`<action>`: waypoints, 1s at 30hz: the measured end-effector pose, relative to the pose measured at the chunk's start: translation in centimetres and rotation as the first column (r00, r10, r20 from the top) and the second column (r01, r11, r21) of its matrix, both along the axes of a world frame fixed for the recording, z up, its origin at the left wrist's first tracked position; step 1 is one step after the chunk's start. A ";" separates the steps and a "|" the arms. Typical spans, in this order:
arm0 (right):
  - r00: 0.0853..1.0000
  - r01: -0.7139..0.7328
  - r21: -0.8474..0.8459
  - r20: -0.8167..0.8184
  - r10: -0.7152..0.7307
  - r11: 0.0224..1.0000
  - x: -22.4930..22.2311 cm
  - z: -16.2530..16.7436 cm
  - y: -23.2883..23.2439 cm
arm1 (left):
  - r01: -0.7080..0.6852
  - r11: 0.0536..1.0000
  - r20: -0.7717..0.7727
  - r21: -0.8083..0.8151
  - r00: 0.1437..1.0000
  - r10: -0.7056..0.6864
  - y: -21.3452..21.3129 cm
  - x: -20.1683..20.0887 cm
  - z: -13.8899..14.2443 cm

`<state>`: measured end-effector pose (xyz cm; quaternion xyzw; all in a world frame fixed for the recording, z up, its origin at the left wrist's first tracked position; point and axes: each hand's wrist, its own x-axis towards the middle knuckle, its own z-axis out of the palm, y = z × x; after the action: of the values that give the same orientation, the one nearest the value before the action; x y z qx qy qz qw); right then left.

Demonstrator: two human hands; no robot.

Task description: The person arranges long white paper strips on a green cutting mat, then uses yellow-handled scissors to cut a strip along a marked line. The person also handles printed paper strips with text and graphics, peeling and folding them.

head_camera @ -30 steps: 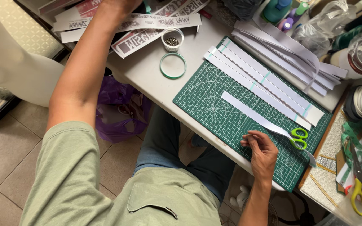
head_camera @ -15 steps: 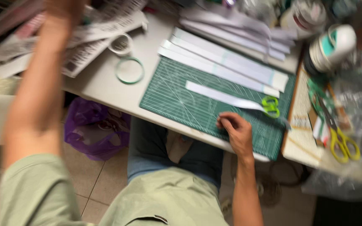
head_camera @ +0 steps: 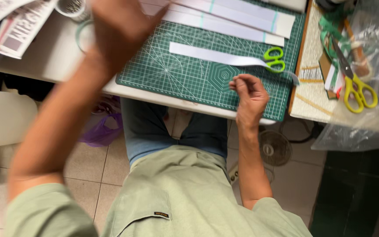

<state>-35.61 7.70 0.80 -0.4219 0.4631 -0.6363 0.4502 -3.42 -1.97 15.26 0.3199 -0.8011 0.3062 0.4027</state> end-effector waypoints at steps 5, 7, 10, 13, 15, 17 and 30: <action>0.989 0.146 0.102 0.018 -0.149 0.984 -5.5 0.4 4.6 | 0.204 0.972 0.194 0.114 0.955 -0.223 7.0 -6.2 -6.5; 0.985 0.160 0.159 0.038 -0.168 0.974 -7.7 0.6 7.2 | 0.151 0.972 0.251 0.179 0.948 -0.193 9.3 -6.2 -8.5; 0.991 0.103 0.246 0.059 -0.121 0.964 -9.1 0.3 10.6 | 0.027 0.954 0.284 0.297 0.952 -0.115 11.6 -5.2 -10.5; 0.999 0.046 0.307 0.013 -0.053 0.951 -8.4 0.2 11.9 | -0.009 0.927 0.220 0.376 0.972 -0.080 12.1 -4.8 -11.9; 0.999 0.020 0.292 0.028 -0.030 0.956 -7.0 0.4 12.0 | -0.019 0.908 0.193 0.419 0.979 -0.069 12.2 -5.1 -12.1; 1.000 0.011 0.230 0.016 -0.015 0.973 -5.7 1.4 11.9 | 0.026 0.881 0.056 0.472 0.997 -0.060 13.0 -5.9 -11.8; 0.646 -0.190 -0.069 -0.760 0.072 0.979 4.9 2.2 16.6 | 0.981 0.087 -0.286 -0.172 -0.134 0.949 28.5 -13.3 -17.8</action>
<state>-30.67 24.33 3.01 -0.7108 0.5294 -0.4011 0.2316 -16.70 26.55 -2.53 0.3759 0.0035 -0.8106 0.4490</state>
